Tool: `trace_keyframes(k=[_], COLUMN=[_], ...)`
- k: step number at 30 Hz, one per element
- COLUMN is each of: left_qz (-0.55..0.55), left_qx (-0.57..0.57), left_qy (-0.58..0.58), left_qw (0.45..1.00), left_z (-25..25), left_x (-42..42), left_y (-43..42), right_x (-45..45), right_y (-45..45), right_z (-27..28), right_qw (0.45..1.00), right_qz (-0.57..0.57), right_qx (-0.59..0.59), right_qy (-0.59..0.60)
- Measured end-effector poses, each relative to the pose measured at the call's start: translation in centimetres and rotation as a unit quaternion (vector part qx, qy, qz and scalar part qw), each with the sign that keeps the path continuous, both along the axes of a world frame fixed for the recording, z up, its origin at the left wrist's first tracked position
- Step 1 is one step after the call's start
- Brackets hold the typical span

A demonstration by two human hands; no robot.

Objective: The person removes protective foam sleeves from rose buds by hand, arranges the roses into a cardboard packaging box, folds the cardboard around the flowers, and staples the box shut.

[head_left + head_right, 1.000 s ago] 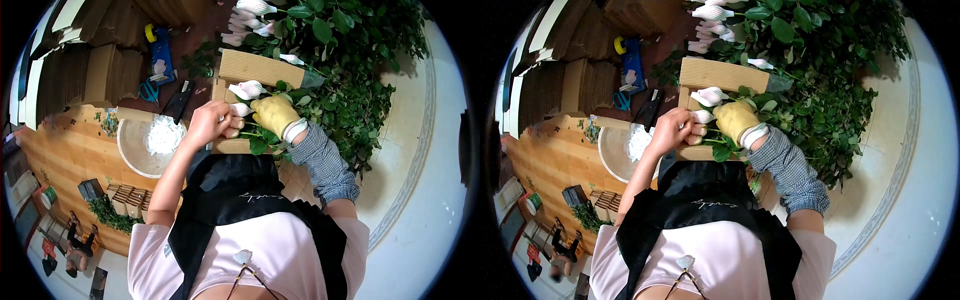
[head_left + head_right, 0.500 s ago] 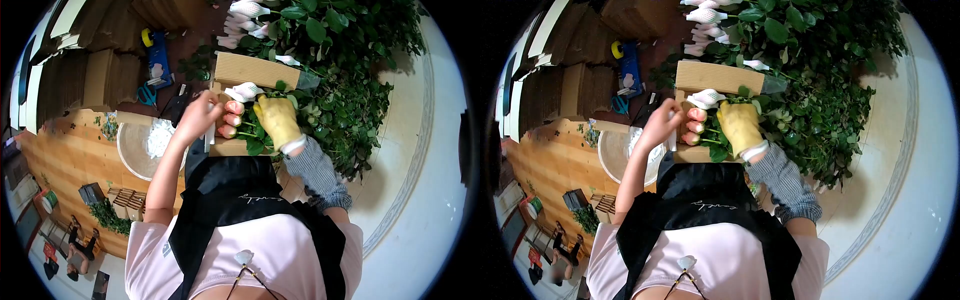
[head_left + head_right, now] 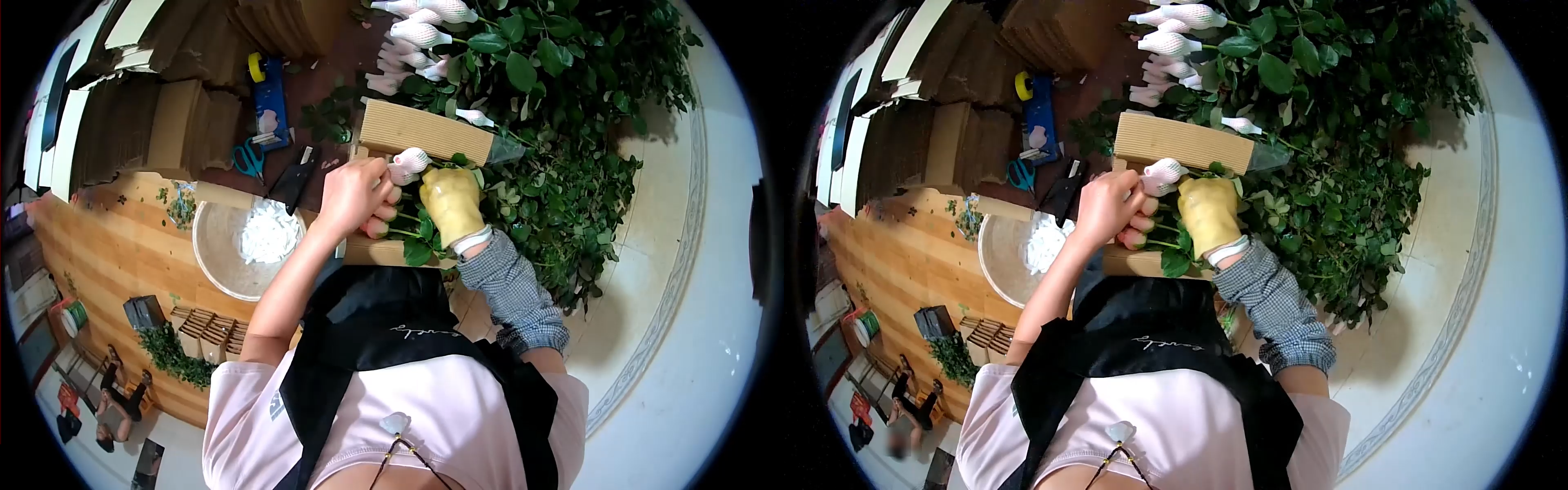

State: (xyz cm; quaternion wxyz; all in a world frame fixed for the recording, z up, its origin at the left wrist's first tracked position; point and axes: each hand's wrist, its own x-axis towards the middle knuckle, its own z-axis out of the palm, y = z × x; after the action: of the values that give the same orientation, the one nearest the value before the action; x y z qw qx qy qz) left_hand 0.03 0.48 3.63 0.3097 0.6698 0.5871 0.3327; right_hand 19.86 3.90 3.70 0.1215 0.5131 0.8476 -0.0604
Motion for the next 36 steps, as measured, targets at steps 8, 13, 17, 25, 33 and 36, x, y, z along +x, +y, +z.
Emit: trace_keyframes(k=[8, 13, 17, 25, 33, 36], left_qz=[0.246, 0.097, 0.034, 0.051, 0.334, 0.36], left_qx=[0.025, 0.01, -0.146, 0.048, -0.081, -0.189], left_qy=[-0.025, -0.082, 0.01, 0.069, -0.158, 0.184], left_qw=[0.969, 0.992, 0.989, 0.995, 0.926, 0.895], left_z=[-1.6, 1.8, 2.8, 1.5, -3.7, -3.5], left_x=[-3.2, -5.2, -1.0, 2.1, -7.4, -14.7], left_y=[-3.4, -2.3, -0.3, 0.3, -6.5, -12.2], right_x=[-0.4, -0.1, -0.3, 1.7, 1.7, 1.5], right_y=[-0.3, 0.0, -0.7, -0.6, 0.3, -0.1], right_z=[-2.0, 1.2, 1.6, 0.7, 1.1, 2.4], right_qw=[0.996, 0.999, 0.997, 0.964, 0.933, 0.976], right_qz=[-0.048, -0.005, -0.045, -0.147, -0.216, -0.093], right_qx=[0.078, 0.015, -0.027, -0.01, -0.109, -0.013], right_qy=[0.021, 0.051, 0.054, 0.22, 0.267, 0.195])
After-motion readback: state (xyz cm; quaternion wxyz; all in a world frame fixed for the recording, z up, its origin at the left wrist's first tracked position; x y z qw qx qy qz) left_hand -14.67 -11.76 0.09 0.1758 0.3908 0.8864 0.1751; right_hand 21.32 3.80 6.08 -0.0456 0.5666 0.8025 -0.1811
